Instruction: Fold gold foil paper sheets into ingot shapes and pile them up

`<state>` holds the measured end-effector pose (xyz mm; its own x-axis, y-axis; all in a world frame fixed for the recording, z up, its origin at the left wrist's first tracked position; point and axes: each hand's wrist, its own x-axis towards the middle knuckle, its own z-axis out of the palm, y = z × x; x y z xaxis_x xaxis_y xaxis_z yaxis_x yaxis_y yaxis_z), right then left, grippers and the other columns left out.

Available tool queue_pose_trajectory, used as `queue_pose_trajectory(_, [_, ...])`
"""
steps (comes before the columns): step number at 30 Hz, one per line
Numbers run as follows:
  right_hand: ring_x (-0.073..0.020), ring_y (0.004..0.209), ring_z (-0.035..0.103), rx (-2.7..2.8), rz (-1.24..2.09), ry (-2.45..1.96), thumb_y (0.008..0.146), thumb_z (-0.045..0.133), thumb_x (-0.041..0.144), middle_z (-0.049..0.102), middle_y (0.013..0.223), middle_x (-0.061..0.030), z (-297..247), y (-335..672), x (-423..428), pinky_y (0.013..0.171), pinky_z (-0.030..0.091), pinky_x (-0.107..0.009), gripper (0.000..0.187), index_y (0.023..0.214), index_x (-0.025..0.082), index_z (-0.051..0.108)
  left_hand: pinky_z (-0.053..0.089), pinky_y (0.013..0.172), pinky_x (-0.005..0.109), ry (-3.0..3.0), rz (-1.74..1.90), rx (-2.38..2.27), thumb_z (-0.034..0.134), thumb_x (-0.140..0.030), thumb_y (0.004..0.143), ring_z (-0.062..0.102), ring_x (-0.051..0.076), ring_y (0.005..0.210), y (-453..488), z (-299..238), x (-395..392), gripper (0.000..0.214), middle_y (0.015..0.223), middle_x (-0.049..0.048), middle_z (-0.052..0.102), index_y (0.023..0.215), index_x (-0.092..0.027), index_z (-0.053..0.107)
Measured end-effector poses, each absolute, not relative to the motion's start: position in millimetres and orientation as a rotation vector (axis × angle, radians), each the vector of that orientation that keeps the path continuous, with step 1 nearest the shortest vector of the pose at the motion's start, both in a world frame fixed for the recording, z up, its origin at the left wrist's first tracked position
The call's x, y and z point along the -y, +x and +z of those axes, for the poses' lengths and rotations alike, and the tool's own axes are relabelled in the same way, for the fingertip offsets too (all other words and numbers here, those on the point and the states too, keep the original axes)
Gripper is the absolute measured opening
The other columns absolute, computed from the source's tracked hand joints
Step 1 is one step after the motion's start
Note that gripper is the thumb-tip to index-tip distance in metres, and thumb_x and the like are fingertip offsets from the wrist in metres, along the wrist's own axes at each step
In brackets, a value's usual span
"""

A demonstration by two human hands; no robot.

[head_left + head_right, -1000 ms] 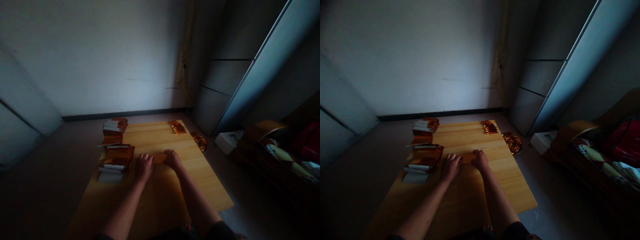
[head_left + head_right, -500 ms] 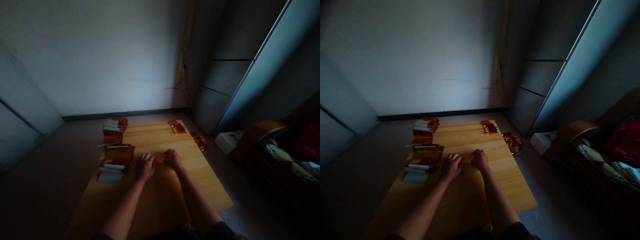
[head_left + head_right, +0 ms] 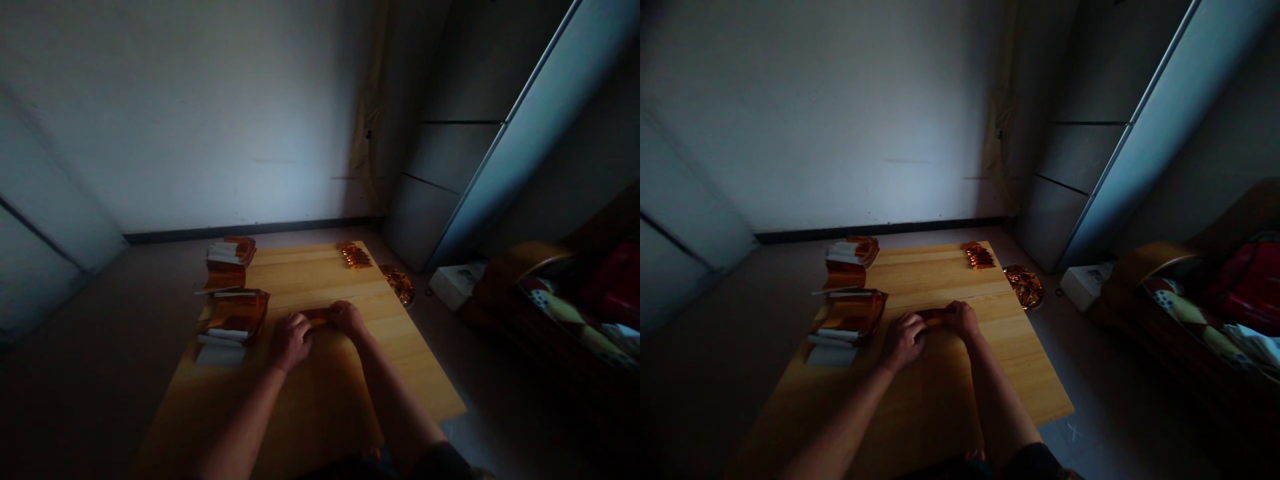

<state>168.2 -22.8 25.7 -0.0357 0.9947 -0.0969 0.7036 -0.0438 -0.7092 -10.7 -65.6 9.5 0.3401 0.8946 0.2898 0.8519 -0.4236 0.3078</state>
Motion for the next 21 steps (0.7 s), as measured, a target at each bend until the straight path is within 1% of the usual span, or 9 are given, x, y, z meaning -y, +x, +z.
queue_pose_trajectory(3, [-0.0146, 0.075, 0.063, 1.896, 0.798, -1.777, 0.067, 0.066, 0.023, 0.071, 0.082, -0.0023, 28, 170, 25, 0.061, 0.04, -0.019, 0.018, 0.084, 0.019, 0.071, 0.039, 0.081, 0.035, 2.468, 0.666, -1.622, 0.051, -0.025, 0.081, 0.053, 0.02, 0.093, -12, 9, 68, 0.015, 0.091, 0.0053, 0.062, 0.08, -0.022, 0.066])
queue_pose_trajectory(5, [-0.015, 0.075, 0.062, 1.98, 0.77, -1.794, 0.066, 0.067, 0.022, 0.071, 0.083, -0.0022, 31, 172, 26, 0.06, 0.039, -0.019, 0.021, 0.086, 0.02, 0.071, 0.04, 0.08, 0.034, 2.461, 0.688, -1.64, 0.048, -0.025, 0.083, 0.054, 0.019, 0.09, -13, 7, 68, 0.018, 0.089, 0.0052, 0.063, 0.076, -0.021, 0.065])
queue_pose_trajectory(9, [-0.0159, 0.076, 0.061, 2.073, 0.67, -1.861, 0.068, 0.069, 0.03, 0.069, 0.088, -0.0039, 37, 177, 32, 0.06, 0.037, -0.02, 0.023, 0.089, 0.022, 0.071, 0.041, 0.078, 0.032, 2.457, 0.728, -1.656, 0.051, -0.019, 0.081, 0.053, 0.018, 0.088, -14, 1, 66, 0.014, 0.087, 0.0051, 0.062, 0.071, -0.02, 0.061])
queue_pose_trajectory(11, [-0.0162, 0.078, 0.061, 2.112, 0.599, -1.885, 0.069, 0.069, 0.036, 0.067, 0.091, -0.0046, 38, 178, 34, 0.061, 0.037, -0.021, 0.025, 0.09, 0.022, 0.07, 0.042, 0.08, 0.032, 2.432, 0.787, -1.677, 0.054, -0.018, 0.078, 0.053, 0.019, 0.089, -14, -1, 65, 0.01, 0.088, 0.0052, 0.06, 0.072, -0.02, 0.061])
queue_pose_trajectory(13, [-0.0159, 0.078, 0.06, 2.152, 0.536, -1.878, 0.071, 0.068, 0.039, 0.066, 0.093, -0.005, 38, 179, 37, 0.061, 0.037, -0.021, 0.027, 0.092, 0.022, 0.069, 0.043, 0.085, 0.033, 2.392, 0.87, -1.72, 0.057, -0.018, 0.075, 0.052, 0.02, 0.094, -15, -2, 64, 0.006, 0.094, 0.0061, 0.059, 0.079, -0.02, 0.061])
queue_pose_trajectory(16, [-0.0149, 0.079, 0.06, 2.203, 0.45, -1.782, 0.075, 0.066, 0.034, 0.063, 0.097, -0.0052, 37, 178, 38, 0.063, 0.038, -0.021, 0.024, 0.096, 0.022, 0.068, 0.042, 0.092, 0.036, 2.332, 0.971, -1.771, 0.06, -0.017, 0.072, 0.05, 0.023, 0.106, -15, -3, 64, 0.028, 0.107, 0.0082, 0.057, 0.1, -0.02, 0.057])
queue_pose_trajectory(19, [-0.0143, 0.084, 0.059, 2.223, 0.379, -1.661, 0.079, 0.06, 0.021, 0.062, 0.096, -0.0051, 33, 176, 38, 0.068, 0.039, -0.02, 0.017, 0.093, 0.021, 0.068, 0.038, 0.1, 0.04, 2.308, 0.999, -1.762, 0.059, -0.017, 0.072, 0.045, 0.024, 0.118, -15, -4, 62, 0.051, 0.121, 0.0091, 0.052, 0.121, -0.022, 0.045])
queue_pose_trajectory(21, [-0.0146, 0.086, 0.058, 2.228, 0.367, -1.627, 0.078, 0.059, 0.018, 0.062, 0.094, -0.0053, 30, 176, 38, 0.069, 0.04, -0.02, 0.015, 0.089, 0.02, 0.068, 0.037, 0.102, 0.041, 2.294, 0.992, -1.759, 0.06, -0.018, 0.072, 0.043, 0.025, 0.121, -16, -6, 62, 0.061, 0.127, 0.0093, 0.05, 0.129, -0.023, 0.039])
